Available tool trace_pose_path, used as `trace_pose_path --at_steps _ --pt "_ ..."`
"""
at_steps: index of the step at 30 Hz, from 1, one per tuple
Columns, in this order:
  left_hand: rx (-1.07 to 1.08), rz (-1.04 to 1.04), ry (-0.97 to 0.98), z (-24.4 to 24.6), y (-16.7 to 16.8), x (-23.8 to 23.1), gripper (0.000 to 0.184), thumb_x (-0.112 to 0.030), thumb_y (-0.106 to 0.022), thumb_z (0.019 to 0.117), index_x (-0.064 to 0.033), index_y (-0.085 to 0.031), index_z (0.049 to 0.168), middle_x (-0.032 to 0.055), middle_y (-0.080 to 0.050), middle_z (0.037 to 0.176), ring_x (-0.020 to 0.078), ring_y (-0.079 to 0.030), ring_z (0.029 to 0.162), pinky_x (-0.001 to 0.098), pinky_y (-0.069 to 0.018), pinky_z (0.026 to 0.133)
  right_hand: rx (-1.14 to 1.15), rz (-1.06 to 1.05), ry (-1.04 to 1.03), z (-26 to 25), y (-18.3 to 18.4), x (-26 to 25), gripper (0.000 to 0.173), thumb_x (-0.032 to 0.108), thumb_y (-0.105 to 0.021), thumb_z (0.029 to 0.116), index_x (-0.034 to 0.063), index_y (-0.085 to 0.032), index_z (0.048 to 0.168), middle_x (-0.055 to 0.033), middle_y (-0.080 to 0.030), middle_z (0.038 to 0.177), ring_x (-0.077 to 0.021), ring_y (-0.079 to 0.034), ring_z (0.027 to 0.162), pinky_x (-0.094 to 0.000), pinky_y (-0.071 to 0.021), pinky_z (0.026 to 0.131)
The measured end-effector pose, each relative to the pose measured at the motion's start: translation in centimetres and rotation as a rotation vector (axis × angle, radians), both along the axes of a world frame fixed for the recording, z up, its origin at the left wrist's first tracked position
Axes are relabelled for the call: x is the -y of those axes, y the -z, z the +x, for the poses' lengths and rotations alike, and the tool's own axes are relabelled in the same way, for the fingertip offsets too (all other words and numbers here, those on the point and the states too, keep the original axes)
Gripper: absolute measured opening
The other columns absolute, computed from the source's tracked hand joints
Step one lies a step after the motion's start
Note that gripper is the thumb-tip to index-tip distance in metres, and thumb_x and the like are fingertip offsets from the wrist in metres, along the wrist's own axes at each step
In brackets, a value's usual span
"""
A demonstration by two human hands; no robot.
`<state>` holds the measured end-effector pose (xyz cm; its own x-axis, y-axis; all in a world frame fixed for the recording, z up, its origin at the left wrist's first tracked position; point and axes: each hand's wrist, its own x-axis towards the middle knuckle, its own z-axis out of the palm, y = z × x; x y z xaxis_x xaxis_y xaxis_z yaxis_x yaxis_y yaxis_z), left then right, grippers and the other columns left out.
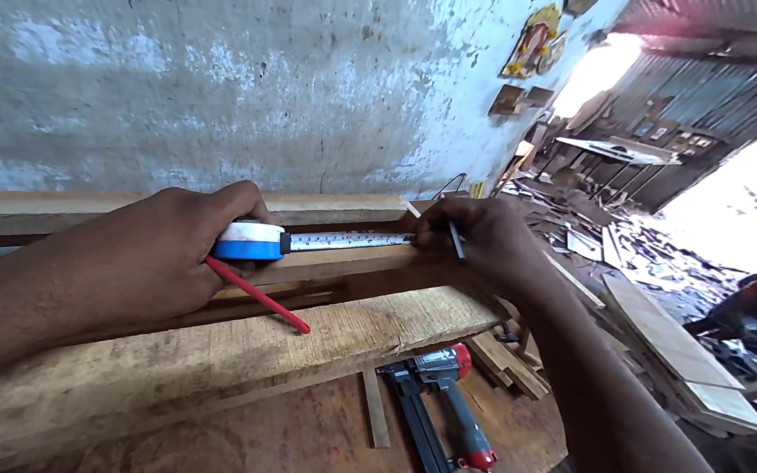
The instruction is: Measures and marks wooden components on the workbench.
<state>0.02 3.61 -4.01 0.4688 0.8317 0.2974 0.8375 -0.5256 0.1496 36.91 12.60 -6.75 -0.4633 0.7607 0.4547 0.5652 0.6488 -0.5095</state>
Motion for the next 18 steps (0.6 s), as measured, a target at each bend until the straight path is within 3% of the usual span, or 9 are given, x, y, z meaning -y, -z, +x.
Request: trace_pose_path --at_steps 8,11,12,14,15,18 --pt "-0.024 0.000 -0.040 0.38 -0.05 0.18 0.044 -0.020 -0.076 0.0830 -0.0281 -0.056 0.121 -0.0124 -0.063 0.084 0.0038 -0.063 0.067 0.0305 -0.0563 0.055 -0.058 0.032 0.006 0.00 0.76 0.00 0.004 0.014 -0.071 0.0914 0.0135 -0.072 0.095 0.0032 -0.071 0.083 -0.0073 -0.066 0.073 -0.0290 -0.0580 0.067" --pt "-0.008 0.017 0.004 -0.02 0.34 -0.21 0.045 -0.026 -0.072 0.0831 -0.0309 -0.055 0.124 -0.0160 -0.067 0.110 0.0005 -0.067 0.088 0.0305 -0.0615 0.070 -0.055 0.027 0.034 -0.01 0.74 0.21 0.004 0.015 -0.071 0.0923 0.0145 -0.073 0.096 0.0039 -0.073 0.085 -0.0077 -0.068 0.074 -0.0300 -0.0593 0.068" --pt "-0.007 0.027 0.020 -0.08 0.43 -0.29 0.044 -0.028 -0.070 0.0838 -0.0313 -0.054 0.124 -0.0167 -0.067 0.111 -0.0005 -0.067 0.089 0.0296 -0.0617 0.071 -0.055 0.027 0.036 0.02 0.75 0.24 0.004 0.015 -0.071 0.0927 0.0145 -0.073 0.096 0.0039 -0.073 0.086 -0.0077 -0.068 0.075 -0.0304 -0.0595 0.069" --pt "-0.001 0.032 0.017 0.01 0.42 -0.24 0.045 -0.023 -0.072 0.0829 -0.0306 -0.055 0.124 -0.0143 -0.066 0.093 0.0019 -0.065 0.075 0.0312 -0.0590 0.060 -0.057 0.040 0.029 0.01 0.81 0.21 0.004 0.016 -0.071 0.0929 0.0142 -0.073 0.096 0.0037 -0.073 0.087 -0.0075 -0.068 0.075 -0.0299 -0.0593 0.069" --pt "-0.007 0.024 0.015 0.04 0.36 -0.12 0.047 -0.021 -0.073 0.0839 -0.0305 -0.056 0.127 -0.0129 -0.066 0.092 0.0033 -0.065 0.075 0.0324 -0.0592 0.060 -0.056 0.048 0.024 -0.01 0.88 0.19 0.004 0.016 -0.071 0.0929 0.0141 -0.073 0.096 0.0038 -0.073 0.087 -0.0073 -0.068 0.075 -0.0295 -0.0593 0.069" --pt "-0.003 0.058 0.070 -0.18 0.61 -0.31 0.050 -0.029 -0.069 0.0876 -0.0330 -0.060 0.137 -0.0139 -0.068 0.113 0.0004 -0.066 0.093 0.0292 -0.0608 0.077 -0.039 0.064 0.021 0.02 0.89 0.21 0.005 0.016 -0.070 0.0935 0.0146 -0.073 0.097 0.0044 -0.072 0.087 -0.0065 -0.067 0.076 -0.0291 -0.0588 0.070"
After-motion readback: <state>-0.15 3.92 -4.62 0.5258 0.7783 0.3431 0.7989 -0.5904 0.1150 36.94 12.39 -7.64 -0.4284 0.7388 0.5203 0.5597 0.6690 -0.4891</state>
